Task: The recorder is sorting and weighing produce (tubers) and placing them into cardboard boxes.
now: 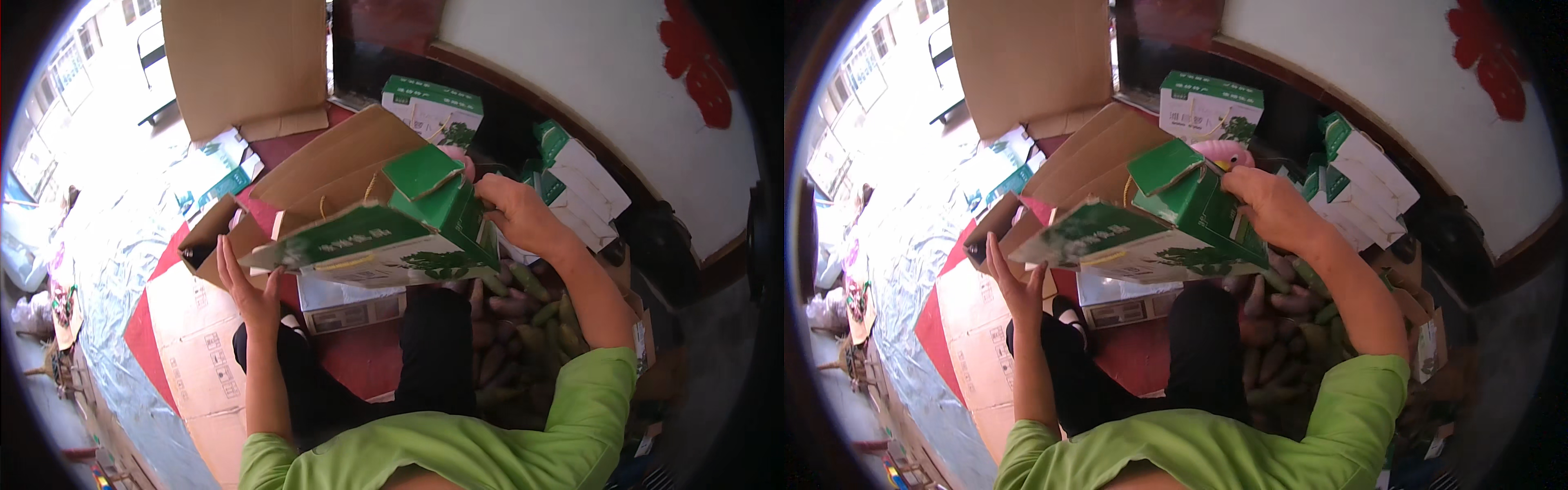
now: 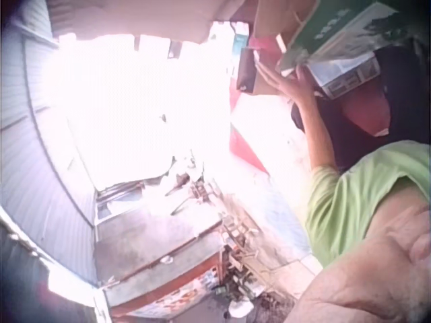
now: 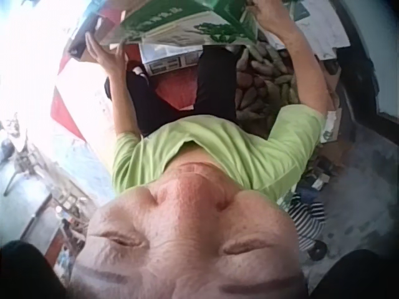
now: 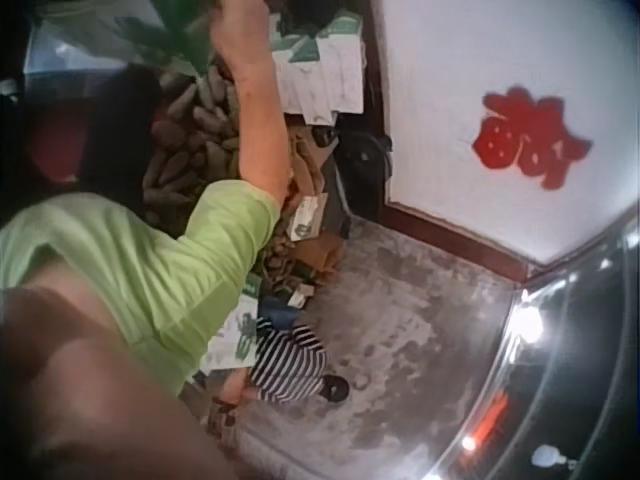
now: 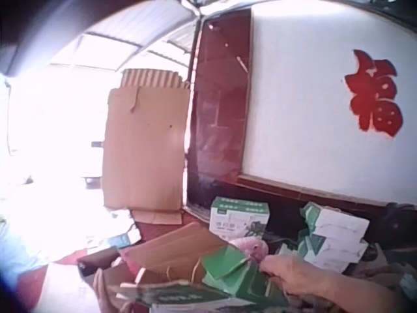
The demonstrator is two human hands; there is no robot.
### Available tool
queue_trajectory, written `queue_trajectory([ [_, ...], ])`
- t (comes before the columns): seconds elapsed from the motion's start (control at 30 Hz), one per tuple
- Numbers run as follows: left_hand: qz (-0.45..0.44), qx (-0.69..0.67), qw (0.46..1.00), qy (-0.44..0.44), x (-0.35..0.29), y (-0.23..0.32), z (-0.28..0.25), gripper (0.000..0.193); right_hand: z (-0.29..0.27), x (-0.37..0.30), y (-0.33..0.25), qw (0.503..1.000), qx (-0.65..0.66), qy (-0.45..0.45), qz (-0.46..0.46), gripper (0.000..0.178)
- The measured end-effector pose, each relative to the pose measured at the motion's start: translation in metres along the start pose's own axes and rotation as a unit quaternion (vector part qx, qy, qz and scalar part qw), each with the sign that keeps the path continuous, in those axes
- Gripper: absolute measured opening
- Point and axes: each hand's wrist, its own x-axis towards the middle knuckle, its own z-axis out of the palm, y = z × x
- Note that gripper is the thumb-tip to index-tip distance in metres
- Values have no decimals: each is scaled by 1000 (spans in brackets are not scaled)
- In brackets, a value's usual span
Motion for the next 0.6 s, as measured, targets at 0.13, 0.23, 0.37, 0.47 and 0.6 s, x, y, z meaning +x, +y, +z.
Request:
queue_trajectory([
  [0.13,-89,-74,982,-151,0,1,-13,79,25,-1,13,999,-5,-6,-32,30],
  [0.23,-115,-91,962,-231,-3,8,-14,54,49,-7,31,999,-18,0,-34,31],
  [0.37,-31,-83,951,-296,-10,22,-4,31,81,-21,63,999,-7,34,35,32],
  [0.47,47,-17,953,-299,-9,39,0,28,112,-32,85,993,39,74,82,31],
  [0.6,168,85,954,-234,-9,48,17,22,172,-50,122,967,161,138,141,31],
])
